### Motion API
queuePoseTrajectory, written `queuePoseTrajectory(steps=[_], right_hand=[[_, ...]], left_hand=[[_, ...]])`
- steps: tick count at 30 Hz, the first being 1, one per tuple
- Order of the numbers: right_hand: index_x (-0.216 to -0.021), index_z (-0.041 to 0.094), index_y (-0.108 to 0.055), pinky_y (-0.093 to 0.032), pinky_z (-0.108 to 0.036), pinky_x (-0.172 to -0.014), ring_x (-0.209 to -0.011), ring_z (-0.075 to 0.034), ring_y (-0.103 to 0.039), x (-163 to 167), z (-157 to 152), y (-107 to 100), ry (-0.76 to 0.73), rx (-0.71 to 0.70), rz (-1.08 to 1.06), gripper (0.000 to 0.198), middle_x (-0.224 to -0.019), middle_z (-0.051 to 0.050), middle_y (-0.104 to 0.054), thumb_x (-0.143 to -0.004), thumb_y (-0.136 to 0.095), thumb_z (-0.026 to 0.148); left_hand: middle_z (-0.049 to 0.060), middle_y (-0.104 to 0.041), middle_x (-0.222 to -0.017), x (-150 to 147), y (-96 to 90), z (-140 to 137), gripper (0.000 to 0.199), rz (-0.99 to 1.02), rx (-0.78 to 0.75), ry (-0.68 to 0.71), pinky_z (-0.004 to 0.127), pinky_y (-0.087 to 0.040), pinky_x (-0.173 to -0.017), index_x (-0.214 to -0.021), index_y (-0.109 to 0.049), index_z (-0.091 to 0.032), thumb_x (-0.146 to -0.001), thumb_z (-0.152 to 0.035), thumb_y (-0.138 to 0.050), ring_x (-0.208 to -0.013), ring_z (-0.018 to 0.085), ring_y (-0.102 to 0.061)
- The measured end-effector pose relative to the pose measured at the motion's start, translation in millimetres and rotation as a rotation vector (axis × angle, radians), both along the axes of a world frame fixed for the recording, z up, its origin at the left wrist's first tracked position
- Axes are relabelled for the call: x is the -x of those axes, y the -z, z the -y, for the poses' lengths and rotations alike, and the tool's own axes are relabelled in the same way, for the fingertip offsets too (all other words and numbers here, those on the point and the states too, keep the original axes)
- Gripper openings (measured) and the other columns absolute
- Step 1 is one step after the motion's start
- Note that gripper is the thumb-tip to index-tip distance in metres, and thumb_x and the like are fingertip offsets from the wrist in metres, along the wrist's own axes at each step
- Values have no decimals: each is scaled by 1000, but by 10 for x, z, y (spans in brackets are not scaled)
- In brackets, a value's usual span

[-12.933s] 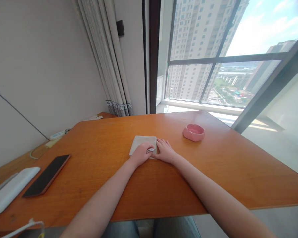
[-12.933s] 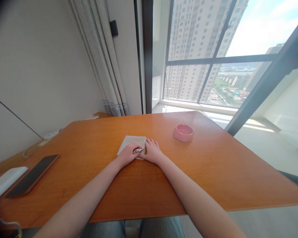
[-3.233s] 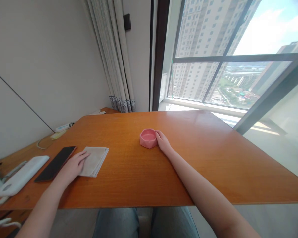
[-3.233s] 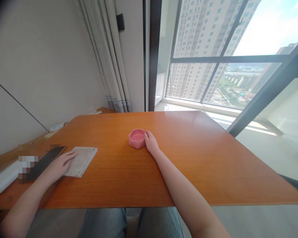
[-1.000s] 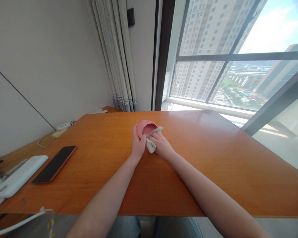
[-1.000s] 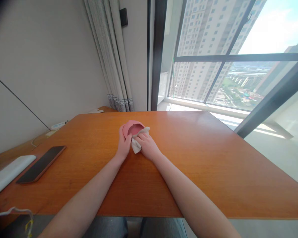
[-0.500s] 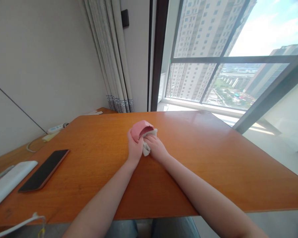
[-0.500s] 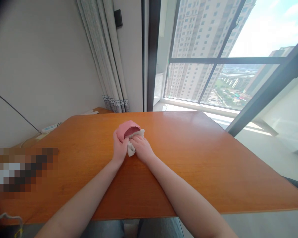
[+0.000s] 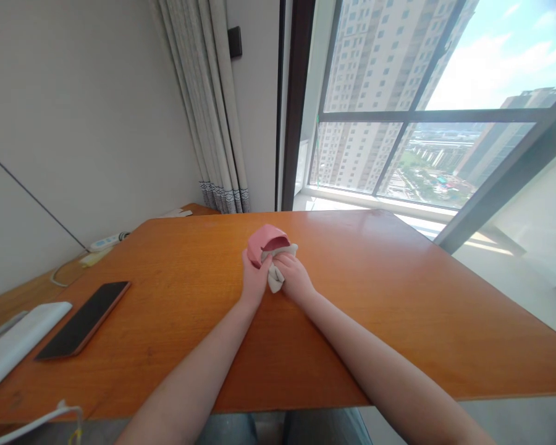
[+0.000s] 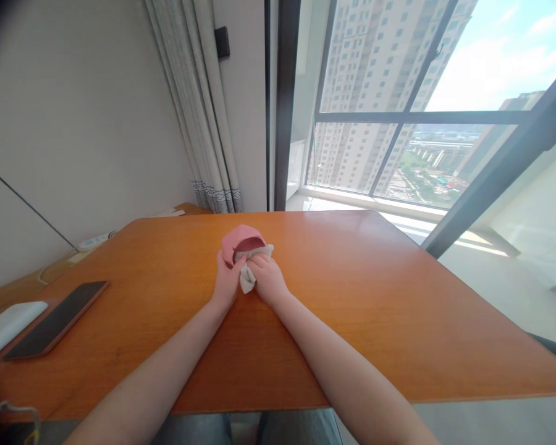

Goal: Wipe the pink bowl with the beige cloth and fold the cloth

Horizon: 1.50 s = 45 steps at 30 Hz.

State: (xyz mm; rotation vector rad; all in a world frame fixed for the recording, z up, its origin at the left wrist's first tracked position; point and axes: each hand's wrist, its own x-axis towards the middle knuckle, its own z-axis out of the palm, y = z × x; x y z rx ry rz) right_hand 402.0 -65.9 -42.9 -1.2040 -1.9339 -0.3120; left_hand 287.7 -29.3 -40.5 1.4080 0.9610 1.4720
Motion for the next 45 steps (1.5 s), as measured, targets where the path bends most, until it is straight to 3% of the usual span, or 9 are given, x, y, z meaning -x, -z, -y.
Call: queuePoseTrajectory(steps=[7,14,21,26,29,33,38,42,45], right_hand=[[-89,19,-65,-40,-34,-82,-91,-20,-55,-160,5,-112,88,97,227,17,-89,-7,-65,-90,-47,18],[-85,17,-63,-39,-30,-77,-86,-19,-54,-47,17,-12,78,123,125,14,-85,-6,-63,-88,-49,18],[-90,19,-63,-37,-33,-82,-91,-19,-54,-162,-4,-100,72,125,229,16,-92,-5,-64,-91,-47,20],[-84,18,-64,-38,-31,-76,-86,-18,-53,-158,17,-82,93,76,138,20,-84,-6,-63,-90,-45,18],[-91,18,-64,-39,-31,-78,-88,-18,-53,-95,22,-40,39,72,108,18,-88,-6,-63,-90,-46,18],[-94,19,-63,-38,-30,-79,-88,-18,-54,-81,20,-77,12,127,151,14,-91,-5,-64,-89,-49,19],[-80,19,-61,-37,-31,-78,-83,-18,-52,-155,33,-153,77,183,243,15,-86,-5,-61,-89,-49,19],[-81,19,-61,-37,-31,-75,-81,-18,-51,-113,37,-86,104,149,199,15,-83,-5,-60,-89,-48,18],[-88,19,-62,-38,-31,-76,-84,-18,-51,-44,26,-12,89,134,147,14,-86,-5,-60,-90,-48,20]], left_hand=[[0,-57,-84,190,-258,-58,33,-381,-37,45,35,-45,-80,-95,-45,-20,-67,-21,-63,-81,18,-58],[6,-59,-103,5,-33,4,39,51,171,67,31,-48,-82,-106,-41,-20,-75,-32,-61,-92,16,-61],[4,-61,-89,207,-254,-59,33,-396,-18,44,35,-47,-80,-95,-51,-18,-68,-28,-66,-85,20,-59],[8,-59,-110,58,-218,85,59,-71,13,113,30,-49,-82,-118,-37,-21,-70,-34,-68,-94,17,-61],[5,-60,-99,-27,-98,109,44,43,191,87,30,-50,-78,-109,-37,-21,-75,-36,-62,-87,16,-62],[2,-57,-86,105,-93,-8,22,-178,159,-41,33,-49,-77,-91,-42,-21,-77,-32,-55,-81,18,-60],[5,-61,-90,290,-267,-64,34,-491,-70,-3,40,-47,-79,-104,-48,-21,-75,-33,-60,-86,26,-61],[10,-58,-113,93,-191,61,50,-163,27,-5,35,-47,-87,-118,-37,-21,-77,-40,-60,-102,21,-59],[10,-58,-111,-62,-54,123,47,80,195,3,32,-50,-83,-116,-33,-20,-80,-40,-57,-95,17,-62]])
